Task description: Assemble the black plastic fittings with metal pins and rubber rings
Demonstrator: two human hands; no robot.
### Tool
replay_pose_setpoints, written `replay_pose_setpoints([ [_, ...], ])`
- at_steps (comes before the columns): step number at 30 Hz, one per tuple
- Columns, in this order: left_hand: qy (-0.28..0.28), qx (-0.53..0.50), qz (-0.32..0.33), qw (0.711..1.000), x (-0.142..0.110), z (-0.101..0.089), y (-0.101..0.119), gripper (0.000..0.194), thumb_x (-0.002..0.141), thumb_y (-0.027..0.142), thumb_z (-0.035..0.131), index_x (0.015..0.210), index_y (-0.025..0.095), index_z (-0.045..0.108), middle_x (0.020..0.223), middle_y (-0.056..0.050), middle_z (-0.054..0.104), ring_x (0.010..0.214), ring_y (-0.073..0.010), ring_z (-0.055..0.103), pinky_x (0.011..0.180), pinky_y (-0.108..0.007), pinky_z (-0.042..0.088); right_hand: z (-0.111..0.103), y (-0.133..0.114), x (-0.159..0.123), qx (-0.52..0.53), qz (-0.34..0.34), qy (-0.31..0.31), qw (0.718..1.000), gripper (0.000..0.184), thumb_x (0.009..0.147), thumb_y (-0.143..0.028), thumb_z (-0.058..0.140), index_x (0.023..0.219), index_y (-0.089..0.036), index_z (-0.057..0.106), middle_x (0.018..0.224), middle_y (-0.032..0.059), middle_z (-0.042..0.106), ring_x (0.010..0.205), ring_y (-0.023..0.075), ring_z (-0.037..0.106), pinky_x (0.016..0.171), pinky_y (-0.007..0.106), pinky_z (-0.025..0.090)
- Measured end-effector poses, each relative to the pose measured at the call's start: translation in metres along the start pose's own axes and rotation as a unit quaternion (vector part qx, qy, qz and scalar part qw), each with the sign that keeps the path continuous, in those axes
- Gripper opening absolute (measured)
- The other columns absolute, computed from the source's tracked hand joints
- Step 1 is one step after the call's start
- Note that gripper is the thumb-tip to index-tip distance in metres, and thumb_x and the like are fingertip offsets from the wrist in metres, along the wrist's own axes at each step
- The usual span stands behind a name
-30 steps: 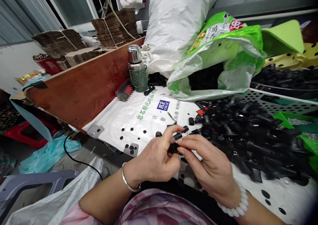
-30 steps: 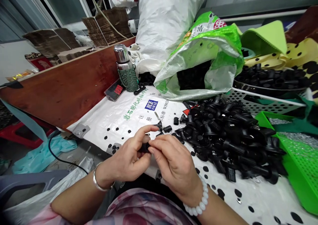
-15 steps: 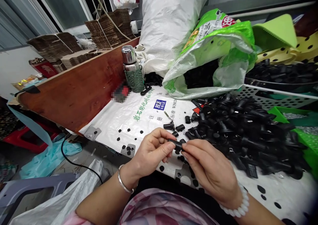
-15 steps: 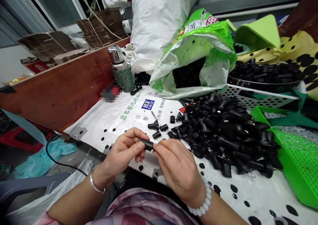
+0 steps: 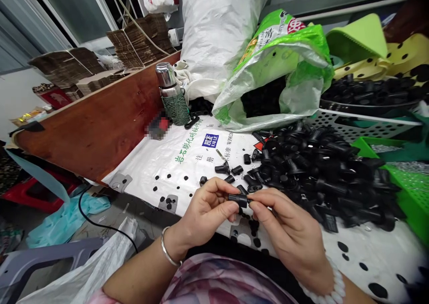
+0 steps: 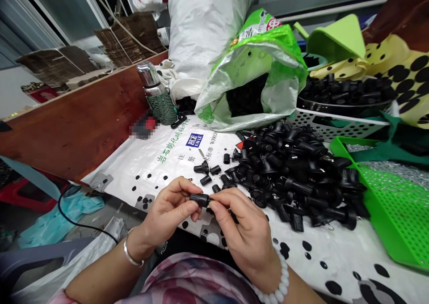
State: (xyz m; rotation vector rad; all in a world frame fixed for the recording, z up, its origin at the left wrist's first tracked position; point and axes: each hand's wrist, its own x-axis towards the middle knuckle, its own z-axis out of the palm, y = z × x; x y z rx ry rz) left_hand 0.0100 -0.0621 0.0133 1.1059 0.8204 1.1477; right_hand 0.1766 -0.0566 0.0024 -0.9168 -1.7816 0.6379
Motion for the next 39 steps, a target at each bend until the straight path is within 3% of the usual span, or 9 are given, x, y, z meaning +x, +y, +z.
replay_pose_setpoints([
  [4, -0.006, 0.014, 0.024, 1.000, -0.003, 0.000, -0.006, 0.019, 0.076, 0.021, 0.064, 0.090, 0.015, 0.052, 0.074, 0.000, 0.058, 0.061, -0.0075, 0.057, 0.059, -0.019, 0.047, 0.000, -0.004, -0.003, 0.053, 0.083, -0.016, 0.995, 0.007, 0.084, -0.018, 0.053, 0.084, -0.022, 0.059, 0.075, -0.0013, 0.059, 0.064, 0.0096, 0.057, 0.058, 0.019, 0.047],
  [7, -0.011, 0.015, 0.039, 0.999, -0.004, 0.000, -0.008, 0.019, 0.076, 0.021, 0.064, 0.090, 0.014, 0.052, 0.074, -0.001, 0.058, 0.062, -0.0084, 0.058, 0.060, -0.020, 0.047, 0.000, -0.005, -0.006, 0.063, 0.094, -0.015, 0.993, 0.007, 0.085, -0.018, 0.053, 0.083, -0.021, 0.058, 0.074, -0.0015, 0.058, 0.064, 0.0095, 0.057, 0.059, 0.019, 0.047],
  [9, -0.006, 0.011, 0.029, 0.999, -0.003, 0.001, -0.008, 0.021, 0.076, 0.024, 0.064, 0.090, 0.014, 0.052, 0.070, -0.001, 0.059, 0.059, -0.0084, 0.058, 0.057, -0.020, 0.047, 0.000, -0.005, -0.009, 0.041, 0.061, -0.007, 0.997, 0.008, 0.085, -0.015, 0.052, 0.085, -0.020, 0.057, 0.077, -0.0001, 0.059, 0.069, 0.0101, 0.058, 0.062, 0.020, 0.047],
  [13, -0.004, -0.011, -0.025, 1.000, -0.004, 0.003, -0.007, 0.025, 0.077, 0.033, 0.063, 0.089, 0.014, 0.051, 0.061, 0.000, 0.060, 0.048, -0.0071, 0.055, 0.049, -0.018, 0.045, -0.003, -0.005, -0.011, -0.067, -0.071, 0.000, 0.995, 0.014, 0.083, -0.008, 0.051, 0.093, -0.017, 0.056, 0.083, 0.0043, 0.060, 0.077, 0.0123, 0.058, 0.067, 0.022, 0.048],
  [18, -0.022, -0.031, -0.069, 0.997, -0.004, 0.001, -0.006, 0.029, 0.078, 0.041, 0.060, 0.085, 0.014, 0.051, 0.049, 0.004, 0.056, 0.037, -0.0051, 0.048, 0.040, -0.016, 0.040, -0.009, -0.006, -0.007, -0.169, -0.173, -0.012, 0.970, 0.016, 0.082, -0.007, 0.049, 0.095, -0.012, 0.057, 0.082, 0.0083, 0.061, 0.076, 0.0151, 0.058, 0.067, 0.026, 0.050],
  [24, -0.026, -0.058, -0.113, 0.992, -0.004, 0.002, -0.001, 0.031, 0.075, 0.043, 0.062, 0.076, 0.016, 0.047, 0.041, 0.009, 0.048, 0.030, -0.0026, 0.038, 0.036, -0.015, 0.040, -0.009, -0.003, -0.006, -0.221, -0.274, -0.021, 0.936, 0.019, 0.080, -0.005, 0.052, 0.097, -0.009, 0.057, 0.082, 0.0110, 0.064, 0.080, 0.0193, 0.059, 0.074, 0.035, 0.050],
  [32, -0.033, -0.112, -0.077, 0.990, -0.007, 0.001, -0.012, 0.025, 0.077, 0.035, 0.063, 0.083, 0.015, 0.050, 0.046, 0.006, 0.053, 0.037, -0.0045, 0.047, 0.045, -0.018, 0.047, -0.003, -0.008, -0.007, -0.128, -0.131, -0.003, 0.983, 0.014, 0.083, -0.008, 0.049, 0.092, -0.015, 0.057, 0.078, 0.0055, 0.061, 0.069, 0.0124, 0.059, 0.058, 0.022, 0.049],
  [36, -0.085, -0.103, -0.117, 0.984, -0.010, -0.010, -0.007, 0.027, 0.075, 0.031, 0.066, 0.090, 0.014, 0.051, 0.061, -0.001, 0.063, 0.045, -0.0066, 0.054, 0.049, -0.019, 0.047, 0.001, -0.013, 0.000, -0.065, -0.089, -0.021, 0.994, 0.016, 0.082, -0.007, 0.050, 0.093, -0.015, 0.058, 0.080, 0.0048, 0.062, 0.072, 0.0125, 0.059, 0.062, 0.023, 0.048],
  [39, -0.107, -0.054, -0.154, 0.981, -0.019, -0.019, 0.001, 0.028, 0.074, 0.030, 0.066, 0.093, 0.012, 0.056, 0.072, -0.006, 0.065, 0.054, -0.0083, 0.057, 0.051, -0.018, 0.045, 0.006, -0.020, 0.005, -0.040, -0.087, -0.077, 0.992, 0.017, 0.082, -0.008, 0.049, 0.093, -0.015, 0.060, 0.078, 0.0046, 0.061, 0.071, 0.0132, 0.059, 0.062, 0.024, 0.048],
])
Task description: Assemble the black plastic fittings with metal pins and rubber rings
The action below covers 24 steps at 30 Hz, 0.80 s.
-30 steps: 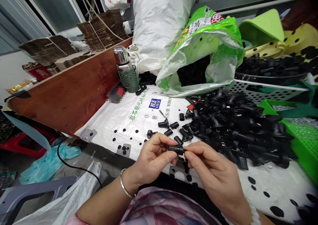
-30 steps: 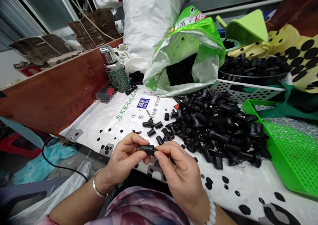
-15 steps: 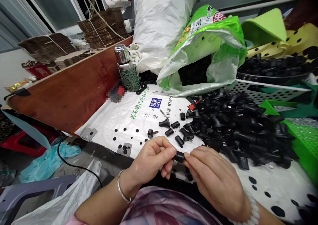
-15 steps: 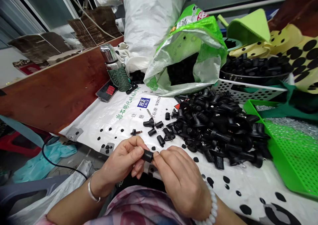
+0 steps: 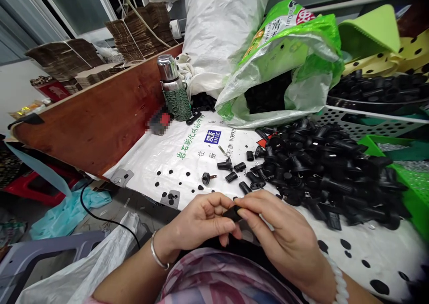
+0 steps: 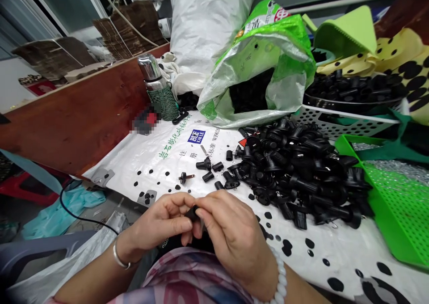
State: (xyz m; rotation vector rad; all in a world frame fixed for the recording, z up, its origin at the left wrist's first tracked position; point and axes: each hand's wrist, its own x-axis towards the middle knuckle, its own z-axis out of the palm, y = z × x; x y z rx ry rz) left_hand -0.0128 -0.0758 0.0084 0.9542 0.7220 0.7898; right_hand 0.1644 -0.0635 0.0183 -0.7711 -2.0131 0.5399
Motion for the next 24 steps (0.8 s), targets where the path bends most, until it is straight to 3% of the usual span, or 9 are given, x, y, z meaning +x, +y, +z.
replay_pose_setpoints([
  [3, 0.043, 0.047, -0.006, 0.998, -0.017, -0.006, -0.001, 0.026, 0.072, 0.026, 0.068, 0.093, 0.011, 0.062, 0.074, -0.006, 0.064, 0.061, -0.0085, 0.055, 0.056, -0.018, 0.044, 0.005, -0.004, 0.001, 0.029, -0.005, -0.055, 0.998, 0.018, 0.083, -0.011, 0.049, 0.096, -0.015, 0.061, 0.075, 0.0047, 0.061, 0.067, 0.0132, 0.058, 0.059, 0.024, 0.048],
  [6, 0.084, 0.036, 0.000, 0.996, -0.032, -0.015, -0.011, 0.026, 0.069, 0.026, 0.071, 0.090, 0.012, 0.065, 0.073, -0.004, 0.063, 0.058, -0.0074, 0.054, 0.054, -0.018, 0.042, 0.010, -0.002, -0.001, 0.032, -0.006, -0.070, 0.997, 0.024, 0.084, -0.015, 0.051, 0.108, -0.015, 0.056, 0.079, 0.0055, 0.062, 0.066, 0.0134, 0.058, 0.058, 0.025, 0.049],
  [12, 0.188, 0.029, 0.043, 0.981, -0.051, -0.039, -0.026, 0.029, 0.072, 0.031, 0.068, 0.094, 0.013, 0.063, 0.071, -0.004, 0.064, 0.052, -0.0077, 0.054, 0.053, -0.021, 0.042, 0.030, 0.017, 0.023, -0.120, -0.035, -0.086, 0.988, 0.025, 0.086, -0.019, 0.049, 0.108, -0.011, 0.056, 0.098, 0.0134, 0.060, 0.085, 0.0202, 0.059, 0.072, 0.033, 0.050],
  [14, 0.207, 0.051, 0.055, 0.975, -0.054, -0.043, -0.027, 0.027, 0.075, 0.030, 0.065, 0.095, 0.012, 0.063, 0.072, -0.004, 0.063, 0.053, -0.0080, 0.054, 0.054, -0.021, 0.042, 0.038, 0.021, 0.041, -0.180, -0.053, -0.122, 0.975, 0.025, 0.086, -0.018, 0.047, 0.107, -0.011, 0.058, 0.105, 0.0148, 0.059, 0.091, 0.0220, 0.057, 0.076, 0.035, 0.049],
  [17, 0.219, 0.068, 0.061, 0.971, -0.058, -0.045, -0.027, 0.027, 0.075, 0.030, 0.064, 0.094, 0.011, 0.062, 0.071, -0.004, 0.063, 0.052, -0.0080, 0.053, 0.053, -0.022, 0.041, 0.050, 0.024, 0.071, -0.253, -0.082, -0.240, 0.933, 0.023, 0.085, -0.015, 0.045, 0.102, -0.014, 0.061, 0.112, 0.0139, 0.056, 0.099, 0.0239, 0.054, 0.082, 0.038, 0.044],
  [20, 0.228, 0.071, 0.060, 0.969, -0.060, -0.047, -0.029, 0.027, 0.075, 0.030, 0.064, 0.094, 0.011, 0.061, 0.071, -0.004, 0.063, 0.052, -0.0080, 0.053, 0.054, -0.021, 0.041, 0.058, 0.026, 0.094, -0.277, -0.089, -0.338, 0.895, 0.019, 0.083, -0.016, 0.049, 0.092, -0.018, 0.065, 0.100, 0.0111, 0.061, 0.092, 0.0229, 0.056, 0.079, 0.037, 0.043],
  [24, 0.241, 0.064, 0.061, 0.966, -0.062, -0.051, -0.031, 0.029, 0.075, 0.031, 0.064, 0.095, 0.011, 0.060, 0.071, -0.004, 0.064, 0.052, -0.0083, 0.053, 0.054, -0.022, 0.041, 0.067, 0.030, 0.107, -0.275, -0.096, -0.393, 0.872, 0.014, 0.077, -0.013, 0.055, 0.069, -0.016, 0.067, 0.075, 0.0082, 0.062, 0.072, 0.0189, 0.058, 0.066, 0.030, 0.043],
])
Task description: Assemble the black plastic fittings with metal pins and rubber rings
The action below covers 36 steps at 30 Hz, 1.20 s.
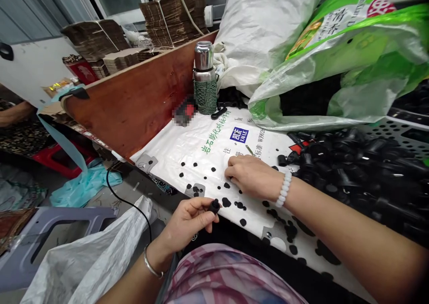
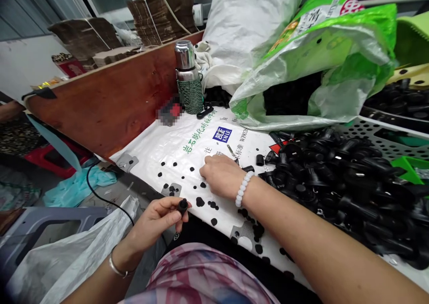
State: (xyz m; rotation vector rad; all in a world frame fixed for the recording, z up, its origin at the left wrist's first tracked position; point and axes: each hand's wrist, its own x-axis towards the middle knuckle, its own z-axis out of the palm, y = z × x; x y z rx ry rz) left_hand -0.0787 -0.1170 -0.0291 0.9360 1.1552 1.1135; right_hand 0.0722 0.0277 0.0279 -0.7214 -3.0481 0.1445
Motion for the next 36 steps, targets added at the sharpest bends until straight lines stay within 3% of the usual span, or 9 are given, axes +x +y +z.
replay_pose_setpoints([
  [6, 0.003, -0.016, 0.002, 1.000, 0.003, -0.003, 0.002, 0.032, 0.071, 0.034, 0.067, 0.092, 0.010, 0.062, 0.069, -0.005, 0.064, 0.051, -0.0084, 0.052, 0.052, -0.022, 0.041, 0.006, 0.002, -0.002, 0.014, 0.001, -0.003, 1.000, 0.018, 0.077, -0.004, 0.051, 0.068, -0.014, 0.063, 0.071, 0.0065, 0.058, 0.063, 0.0139, 0.053, 0.058, 0.024, 0.039],
  [11, -0.001, -0.032, 0.000, 0.999, 0.006, 0.002, 0.005, 0.033, 0.068, 0.034, 0.069, 0.090, 0.010, 0.063, 0.069, -0.005, 0.063, 0.051, -0.0081, 0.052, 0.051, -0.021, 0.042, 0.000, 0.004, -0.018, 0.101, 0.028, 0.080, 0.991, 0.014, 0.082, -0.009, 0.046, 0.082, -0.015, 0.059, 0.085, 0.0075, 0.059, 0.076, 0.0156, 0.055, 0.070, 0.028, 0.046],
  [13, -0.004, -0.035, 0.001, 0.999, 0.007, 0.005, 0.005, 0.034, 0.068, 0.034, 0.070, 0.091, 0.010, 0.063, 0.070, -0.004, 0.062, 0.052, -0.0079, 0.051, 0.051, -0.021, 0.042, -0.002, 0.002, -0.028, 0.251, 0.046, 0.158, 0.954, 0.011, 0.084, -0.015, 0.048, 0.085, -0.017, 0.059, 0.086, 0.0061, 0.060, 0.080, 0.0158, 0.057, 0.072, 0.029, 0.049],
  [16, -0.006, -0.028, 0.007, 1.000, 0.010, 0.011, 0.005, 0.035, 0.068, 0.032, 0.070, 0.094, 0.010, 0.063, 0.069, -0.004, 0.061, 0.054, -0.0081, 0.050, 0.054, -0.022, 0.043, 0.002, -0.008, -0.044, 0.462, 0.100, 0.240, 0.848, 0.007, 0.082, -0.022, 0.055, 0.087, -0.019, 0.060, 0.090, 0.0045, 0.063, 0.082, 0.0154, 0.060, 0.071, 0.027, 0.051],
  [18, -0.013, -0.016, 0.008, 1.000, 0.011, 0.016, 0.007, 0.036, 0.068, 0.032, 0.070, 0.096, 0.010, 0.063, 0.070, -0.004, 0.061, 0.055, -0.0086, 0.051, 0.055, -0.022, 0.043, 0.008, -0.015, -0.052, 0.528, 0.122, 0.271, 0.796, 0.009, 0.080, -0.023, 0.058, 0.088, -0.020, 0.061, 0.094, 0.0044, 0.064, 0.086, 0.0159, 0.061, 0.072, 0.026, 0.052],
  [21, -0.037, -0.010, 0.006, 0.999, 0.012, 0.022, 0.011, 0.036, 0.070, 0.035, 0.068, 0.095, 0.010, 0.064, 0.072, -0.006, 0.062, 0.056, -0.0093, 0.051, 0.055, -0.023, 0.043, 0.016, -0.021, -0.061, 0.566, 0.128, 0.295, 0.760, 0.010, 0.079, -0.025, 0.060, 0.088, -0.020, 0.063, 0.097, 0.0053, 0.064, 0.089, 0.0175, 0.061, 0.072, 0.027, 0.053],
  [24, -0.077, -0.024, 0.000, 0.997, 0.012, 0.024, 0.017, 0.036, 0.073, 0.038, 0.065, 0.095, 0.011, 0.064, 0.074, -0.006, 0.062, 0.055, -0.0087, 0.051, 0.054, -0.022, 0.042, 0.016, -0.021, -0.067, 0.556, 0.126, 0.304, 0.763, 0.009, 0.079, -0.025, 0.060, 0.086, -0.020, 0.063, 0.098, 0.0066, 0.064, 0.092, 0.0189, 0.062, 0.072, 0.028, 0.053],
  [31, -0.192, -0.119, -0.048, 0.973, 0.015, 0.018, 0.018, 0.040, 0.074, 0.041, 0.064, 0.099, 0.010, 0.066, 0.060, -0.001, 0.053, 0.045, -0.0054, 0.046, 0.047, -0.019, 0.035, -0.003, -0.022, -0.084, 0.447, 0.077, 0.304, 0.838, 0.009, 0.081, -0.019, 0.056, 0.085, -0.022, 0.063, 0.095, 0.0057, 0.065, 0.096, 0.0196, 0.060, 0.080, 0.030, 0.052],
  [36, -0.242, -0.207, -0.081, 0.944, 0.019, 0.022, 0.018, 0.035, 0.075, 0.037, 0.064, 0.094, 0.008, 0.068, 0.059, 0.000, 0.049, 0.042, -0.0042, 0.043, 0.043, -0.019, 0.034, -0.010, -0.026, -0.094, 0.410, 0.054, 0.294, 0.862, 0.012, 0.081, -0.015, 0.055, 0.085, -0.024, 0.061, 0.097, 0.0039, 0.064, 0.091, 0.0171, 0.061, 0.078, 0.026, 0.052],
])
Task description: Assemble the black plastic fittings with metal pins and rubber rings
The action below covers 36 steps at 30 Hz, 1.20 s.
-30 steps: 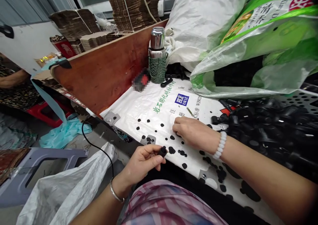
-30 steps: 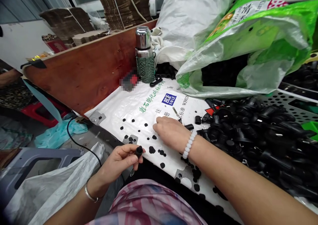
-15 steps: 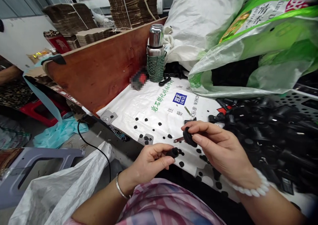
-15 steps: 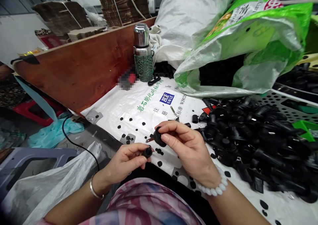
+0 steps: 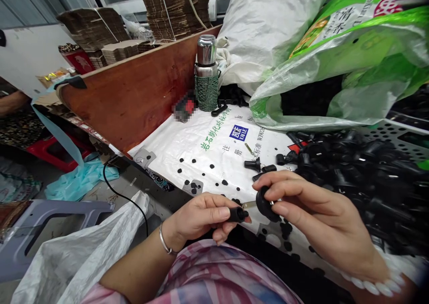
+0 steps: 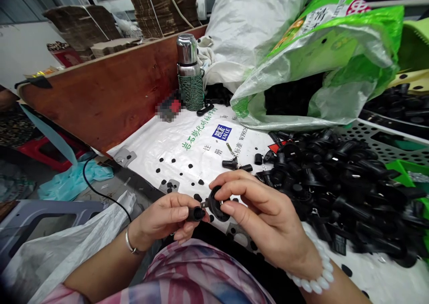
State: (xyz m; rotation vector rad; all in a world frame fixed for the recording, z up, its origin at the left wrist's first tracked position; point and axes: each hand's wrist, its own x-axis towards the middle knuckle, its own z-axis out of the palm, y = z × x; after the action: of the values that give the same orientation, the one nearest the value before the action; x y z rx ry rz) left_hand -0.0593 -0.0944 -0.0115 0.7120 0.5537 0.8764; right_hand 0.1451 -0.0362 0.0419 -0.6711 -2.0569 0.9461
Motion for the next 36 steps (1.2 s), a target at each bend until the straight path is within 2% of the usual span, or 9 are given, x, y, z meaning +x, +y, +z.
replay_pose_setpoints([
  [7, -0.040, -0.091, -0.030, 0.995, 0.004, 0.000, -0.004, 0.034, 0.075, 0.034, 0.063, 0.091, 0.005, 0.068, 0.057, 0.000, 0.046, 0.040, -0.0039, 0.041, 0.042, -0.019, 0.036, -0.005, 0.002, -0.005, 0.002, -0.004, -0.008, 1.000, 0.014, 0.081, -0.013, 0.055, 0.086, -0.025, 0.060, 0.097, 0.0036, 0.064, 0.094, 0.0172, 0.060, 0.079, 0.025, 0.052],
  [13, -0.106, -0.153, -0.088, 0.979, 0.009, -0.003, -0.009, 0.035, 0.078, 0.035, 0.056, 0.085, 0.002, 0.067, 0.054, 0.000, 0.045, 0.039, -0.0053, 0.042, 0.041, -0.019, 0.037, -0.009, -0.002, -0.007, 0.023, -0.009, -0.016, 1.000, 0.012, 0.079, -0.015, 0.057, 0.085, -0.024, 0.062, 0.095, 0.0048, 0.065, 0.088, 0.0188, 0.063, 0.071, 0.024, 0.054],
  [16, -0.123, -0.179, -0.075, 0.973, 0.012, -0.004, -0.013, 0.035, 0.079, 0.035, 0.054, 0.085, 0.002, 0.066, 0.054, -0.001, 0.048, 0.039, -0.0060, 0.044, 0.041, -0.019, 0.041, -0.012, 0.000, -0.009, 0.042, 0.006, -0.014, 0.999, 0.012, 0.078, -0.014, 0.058, 0.085, -0.024, 0.063, 0.096, 0.0040, 0.065, 0.090, 0.0171, 0.062, 0.073, 0.022, 0.053],
  [18, -0.105, -0.184, -0.030, 0.977, 0.013, -0.003, -0.015, 0.032, 0.080, 0.033, 0.054, 0.088, 0.004, 0.065, 0.057, -0.002, 0.051, 0.040, -0.0065, 0.047, 0.042, -0.020, 0.044, -0.012, 0.005, -0.011, 0.057, 0.022, 0.002, 0.998, 0.012, 0.079, -0.015, 0.058, 0.085, -0.024, 0.063, 0.096, 0.0036, 0.065, 0.091, 0.0165, 0.061, 0.076, 0.022, 0.052],
  [21, -0.035, -0.133, 0.058, 0.989, 0.014, 0.000, -0.014, 0.026, 0.079, 0.028, 0.057, 0.092, 0.006, 0.064, 0.076, -0.009, 0.060, 0.055, -0.0114, 0.059, 0.048, -0.021, 0.049, -0.008, 0.014, -0.016, 0.084, 0.042, 0.023, 0.995, 0.011, 0.080, -0.016, 0.057, 0.085, -0.024, 0.063, 0.095, 0.0032, 0.065, 0.092, 0.0159, 0.061, 0.079, 0.022, 0.050],
  [24, -0.014, -0.062, 0.082, 0.995, 0.015, 0.003, -0.011, 0.027, 0.077, 0.027, 0.061, 0.094, 0.007, 0.065, 0.098, -0.015, 0.061, 0.074, -0.0179, 0.063, 0.054, -0.024, 0.053, -0.002, 0.020, -0.020, 0.095, 0.053, 0.017, 0.994, 0.011, 0.081, -0.016, 0.056, 0.086, -0.024, 0.063, 0.095, 0.0036, 0.065, 0.094, 0.0156, 0.060, 0.080, 0.022, 0.050],
  [27, -0.045, -0.022, 0.064, 0.997, 0.017, 0.006, -0.010, 0.030, 0.078, 0.030, 0.062, 0.098, 0.008, 0.065, 0.096, -0.016, 0.063, 0.074, -0.0183, 0.064, 0.056, -0.025, 0.054, 0.002, 0.022, -0.023, 0.092, 0.058, 0.003, 0.994, 0.012, 0.081, -0.015, 0.055, 0.086, -0.022, 0.062, 0.096, 0.0050, 0.064, 0.094, 0.0164, 0.060, 0.080, 0.023, 0.050],
  [32, -0.051, 0.011, 0.051, 0.997, 0.020, 0.009, -0.011, 0.026, 0.078, 0.029, 0.063, 0.095, 0.010, 0.067, 0.088, -0.012, 0.065, 0.070, -0.0166, 0.065, 0.058, -0.024, 0.054, 0.000, 0.023, -0.027, 0.078, 0.049, -0.009, 0.996, 0.014, 0.082, -0.014, 0.053, 0.091, -0.022, 0.061, 0.099, 0.0060, 0.063, 0.097, 0.0166, 0.060, 0.082, 0.024, 0.049],
  [36, -0.050, 0.027, 0.058, 0.997, 0.019, 0.010, -0.011, 0.025, 0.080, 0.028, 0.061, 0.097, 0.011, 0.067, 0.083, -0.011, 0.065, 0.073, -0.0172, 0.065, 0.063, -0.025, 0.053, -0.006, 0.025, -0.035, 0.064, 0.032, -0.050, 0.996, 0.031, 0.078, -0.015, 0.059, 0.108, -0.024, 0.056, 0.111, 0.0068, 0.060, 0.107, 0.0191, 0.056, 0.089, 0.027, 0.047],
])
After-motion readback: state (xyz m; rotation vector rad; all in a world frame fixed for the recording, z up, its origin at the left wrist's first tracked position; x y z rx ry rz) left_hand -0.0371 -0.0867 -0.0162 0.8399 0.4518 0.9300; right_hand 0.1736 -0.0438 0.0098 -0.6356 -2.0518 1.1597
